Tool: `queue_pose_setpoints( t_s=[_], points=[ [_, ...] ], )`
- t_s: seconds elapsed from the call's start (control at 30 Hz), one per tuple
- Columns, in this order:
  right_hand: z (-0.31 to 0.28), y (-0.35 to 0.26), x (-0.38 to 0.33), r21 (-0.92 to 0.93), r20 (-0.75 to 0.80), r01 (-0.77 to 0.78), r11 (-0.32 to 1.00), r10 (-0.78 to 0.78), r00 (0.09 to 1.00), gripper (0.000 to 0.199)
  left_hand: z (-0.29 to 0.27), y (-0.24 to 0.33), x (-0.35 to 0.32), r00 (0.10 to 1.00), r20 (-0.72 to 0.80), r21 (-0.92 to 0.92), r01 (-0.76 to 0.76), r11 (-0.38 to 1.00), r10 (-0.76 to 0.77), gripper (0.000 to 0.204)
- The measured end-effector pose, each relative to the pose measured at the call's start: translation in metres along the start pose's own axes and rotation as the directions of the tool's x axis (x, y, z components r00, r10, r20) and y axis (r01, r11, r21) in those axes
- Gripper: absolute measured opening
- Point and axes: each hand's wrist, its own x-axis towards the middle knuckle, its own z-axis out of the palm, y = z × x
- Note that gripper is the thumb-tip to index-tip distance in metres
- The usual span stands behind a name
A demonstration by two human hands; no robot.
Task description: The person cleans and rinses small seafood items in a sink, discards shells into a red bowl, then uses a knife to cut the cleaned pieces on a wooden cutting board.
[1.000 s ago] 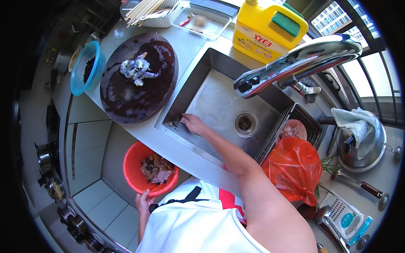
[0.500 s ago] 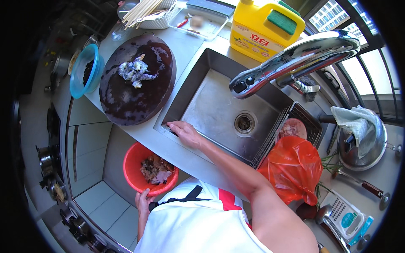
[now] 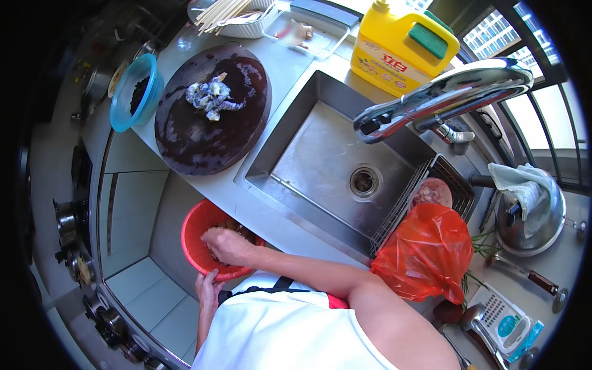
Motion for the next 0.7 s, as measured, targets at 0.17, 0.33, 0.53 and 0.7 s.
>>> queue_pose_setpoints(
  t_s=[0.17, 0.33, 0.53, 0.7],
  points=[
    [-0.086, -0.002, -0.011, -0.436, -0.384, -0.030, 0.899, -0.156, 0.910, 0.050, -0.007, -0.010, -0.001, 1.000, 0.029, -0.028, 0.014, 1.000, -0.013, 0.028],
    [-0.078, 0.007, -0.022, -0.737, -0.224, -0.092, 0.670, -0.114, 0.968, 0.057, -0.004, -0.014, 0.000, 1.000, 0.025, -0.092, 0.007, 0.996, -0.005, 0.030],
    [0.014, 0.012, -0.017, -0.265, 0.236, 0.202, 0.943, -0.140, 0.962, 0.050, -0.005, -0.012, 0.003, 0.999, 0.037, -0.062, 0.001, 0.998, 0.002, 0.032],
    [0.013, 0.018, -0.012, -0.241, 0.036, 0.258, 0.936, -0.257, 0.966, 0.037, -0.004, -0.011, 0.002, 1.000, 0.015, -0.046, 0.012, 0.999, -0.011, 0.035]
  ],
)
